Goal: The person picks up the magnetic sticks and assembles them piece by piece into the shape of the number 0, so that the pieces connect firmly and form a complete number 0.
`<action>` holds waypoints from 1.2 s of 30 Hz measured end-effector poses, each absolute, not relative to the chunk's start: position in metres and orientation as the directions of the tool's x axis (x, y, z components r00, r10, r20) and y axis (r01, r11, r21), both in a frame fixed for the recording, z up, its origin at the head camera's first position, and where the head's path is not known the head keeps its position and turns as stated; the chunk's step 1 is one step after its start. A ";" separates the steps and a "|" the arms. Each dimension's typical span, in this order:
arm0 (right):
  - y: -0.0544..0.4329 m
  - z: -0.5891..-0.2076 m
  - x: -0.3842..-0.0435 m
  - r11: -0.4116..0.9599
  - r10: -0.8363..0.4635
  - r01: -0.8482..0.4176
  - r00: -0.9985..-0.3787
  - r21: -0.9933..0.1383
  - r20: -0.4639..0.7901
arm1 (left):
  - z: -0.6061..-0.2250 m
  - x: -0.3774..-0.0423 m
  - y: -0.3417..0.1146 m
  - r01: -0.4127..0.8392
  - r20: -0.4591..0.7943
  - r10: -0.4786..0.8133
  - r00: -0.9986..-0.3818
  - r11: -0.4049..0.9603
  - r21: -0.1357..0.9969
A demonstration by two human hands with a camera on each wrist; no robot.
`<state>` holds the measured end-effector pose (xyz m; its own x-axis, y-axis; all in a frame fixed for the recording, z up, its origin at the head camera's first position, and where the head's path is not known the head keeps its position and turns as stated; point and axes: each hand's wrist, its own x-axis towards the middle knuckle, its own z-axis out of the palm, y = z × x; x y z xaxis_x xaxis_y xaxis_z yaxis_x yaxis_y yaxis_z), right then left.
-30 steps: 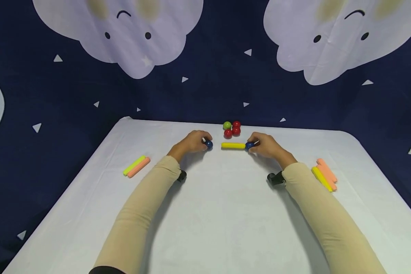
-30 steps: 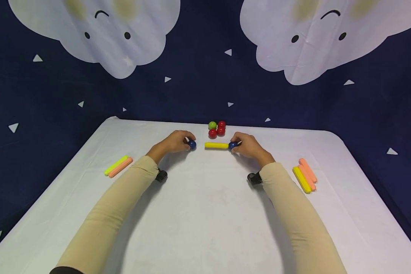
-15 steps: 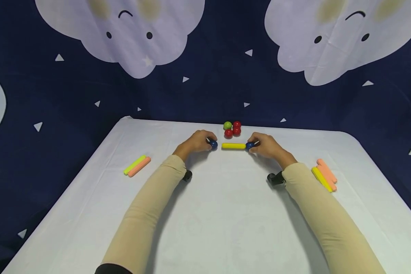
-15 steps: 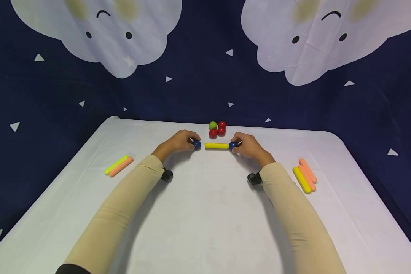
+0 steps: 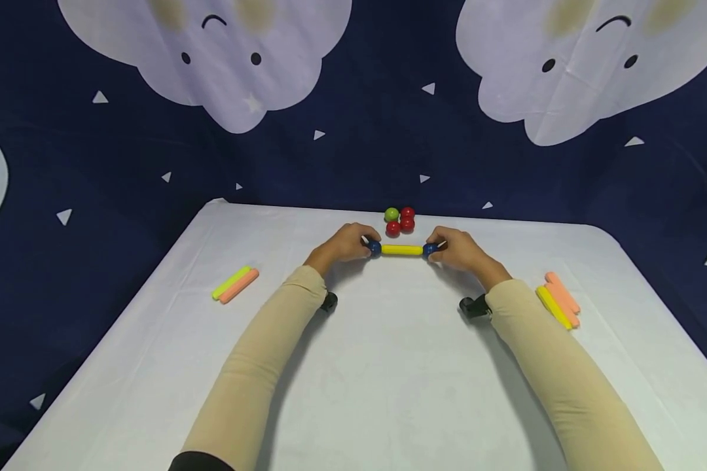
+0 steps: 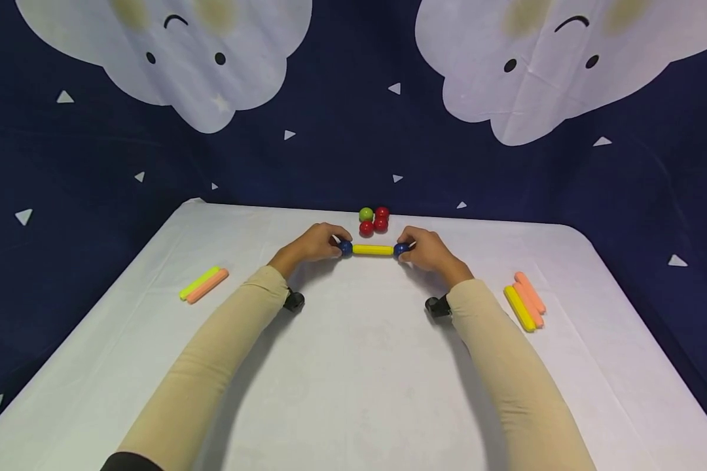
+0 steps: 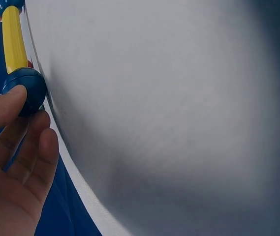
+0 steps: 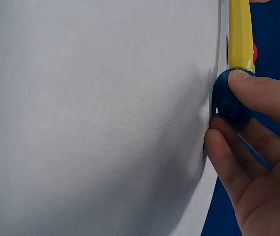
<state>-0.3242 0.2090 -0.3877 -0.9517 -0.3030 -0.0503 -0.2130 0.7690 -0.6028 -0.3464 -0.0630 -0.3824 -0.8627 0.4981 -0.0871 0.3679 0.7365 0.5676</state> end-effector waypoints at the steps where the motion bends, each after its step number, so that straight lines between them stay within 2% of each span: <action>1: 0.209 -0.388 -0.324 0.769 -0.303 -0.215 -0.952 -0.601 -0.047 | -0.382 -0.346 -0.063 0.368 -0.087 0.499 -0.862 0.736 0.567; 36: 0.205 -0.387 -0.324 0.778 -0.320 -0.242 -0.947 -0.580 -0.035 | -0.381 -0.348 -0.067 0.367 -0.094 0.485 -0.869 0.762 0.534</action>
